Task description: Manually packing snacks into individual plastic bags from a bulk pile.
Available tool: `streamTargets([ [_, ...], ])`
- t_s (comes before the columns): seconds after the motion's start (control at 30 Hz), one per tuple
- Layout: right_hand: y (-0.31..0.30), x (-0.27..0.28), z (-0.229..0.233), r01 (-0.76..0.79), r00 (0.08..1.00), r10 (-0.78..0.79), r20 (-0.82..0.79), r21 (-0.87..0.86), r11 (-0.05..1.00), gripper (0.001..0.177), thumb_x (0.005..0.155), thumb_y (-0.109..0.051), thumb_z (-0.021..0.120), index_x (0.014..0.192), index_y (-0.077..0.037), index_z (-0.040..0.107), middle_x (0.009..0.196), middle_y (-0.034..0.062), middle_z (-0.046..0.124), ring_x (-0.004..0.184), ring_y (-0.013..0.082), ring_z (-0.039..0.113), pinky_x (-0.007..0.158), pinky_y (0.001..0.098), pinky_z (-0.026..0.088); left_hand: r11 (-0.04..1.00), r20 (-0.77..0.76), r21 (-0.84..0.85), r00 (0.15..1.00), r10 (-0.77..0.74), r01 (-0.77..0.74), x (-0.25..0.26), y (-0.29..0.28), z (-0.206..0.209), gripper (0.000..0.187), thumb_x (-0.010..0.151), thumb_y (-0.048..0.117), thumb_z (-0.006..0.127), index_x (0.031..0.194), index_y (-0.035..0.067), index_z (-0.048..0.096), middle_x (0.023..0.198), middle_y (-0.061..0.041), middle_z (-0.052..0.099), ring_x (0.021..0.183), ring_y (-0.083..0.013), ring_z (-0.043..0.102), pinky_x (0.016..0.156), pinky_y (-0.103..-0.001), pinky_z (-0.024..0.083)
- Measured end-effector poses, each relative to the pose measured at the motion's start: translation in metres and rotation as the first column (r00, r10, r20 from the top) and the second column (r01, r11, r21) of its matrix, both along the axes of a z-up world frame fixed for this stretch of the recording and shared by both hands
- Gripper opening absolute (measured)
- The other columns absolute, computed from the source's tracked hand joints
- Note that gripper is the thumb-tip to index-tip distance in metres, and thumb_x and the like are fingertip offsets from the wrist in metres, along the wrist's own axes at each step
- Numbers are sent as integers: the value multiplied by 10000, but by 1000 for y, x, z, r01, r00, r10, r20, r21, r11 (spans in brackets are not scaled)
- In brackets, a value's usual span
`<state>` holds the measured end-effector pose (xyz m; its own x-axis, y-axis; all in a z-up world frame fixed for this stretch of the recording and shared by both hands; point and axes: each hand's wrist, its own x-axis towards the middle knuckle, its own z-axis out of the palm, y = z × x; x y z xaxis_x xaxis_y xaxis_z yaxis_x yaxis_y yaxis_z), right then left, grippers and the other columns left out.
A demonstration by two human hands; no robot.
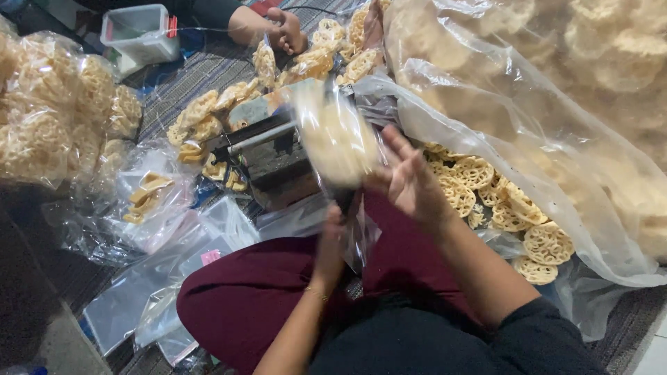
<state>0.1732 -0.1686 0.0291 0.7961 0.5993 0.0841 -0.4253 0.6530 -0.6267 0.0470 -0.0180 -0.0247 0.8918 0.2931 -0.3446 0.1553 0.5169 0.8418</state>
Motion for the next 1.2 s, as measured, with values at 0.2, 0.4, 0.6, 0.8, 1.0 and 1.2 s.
streamTargets([
  [0.2,-10,-9,-52,113,986,-73,152,-272,956,629,973,-254,611,1541,-66,418,1584,248,430,1144,407,692,968,512,579,262,-478,695,702,-528,670,-28,-33,-116,958,880,632,630,1623,158,254,1621,-167,350,1488,-330,360,1189,-509,340],
  [0.4,-143,-10,-134,626,770,-202,606,-778,51,289,983,-148,738,1271,-139,726,1145,121,741,1084,304,698,903,407,540,135,-386,871,829,-405,471,-28,-7,-182,471,867,149,628,1304,319,673,1167,-6,737,1072,-272,711,889,-430,580],
  [0.6,-332,-13,-270,383,832,-35,553,-619,-686,413,999,-411,698,1192,-60,798,1127,203,771,1093,400,714,1004,565,509,388,-224,857,923,-315,340,-15,0,-147,299,828,156,756,1112,250,776,987,-24,804,953,-262,754,817,-394,598],
  [0.8,-276,-13,-196,206,960,-24,281,-757,-619,720,941,-575,654,1314,38,713,1276,322,696,1220,523,622,1048,654,419,98,-209,923,700,-683,371,-19,-19,-84,58,766,294,768,756,255,727,1169,91,744,1031,-277,718,876,-430,561],
  [1.0,-279,7,-222,588,717,120,686,-504,-633,462,838,-229,768,1184,76,748,1162,292,734,1170,510,635,1011,666,436,-51,-428,852,639,-639,521,-15,-46,-15,495,807,626,694,877,136,675,877,-109,722,885,-383,710,772,-510,545],
  [1.2,-289,-19,-214,268,804,-505,313,-950,-161,691,795,-589,811,1304,-144,664,1334,111,643,1288,309,563,1087,489,434,-312,-578,811,594,-560,495,-28,-55,-89,330,826,405,699,1055,193,592,960,-52,638,889,-355,703,724,-459,571],
])
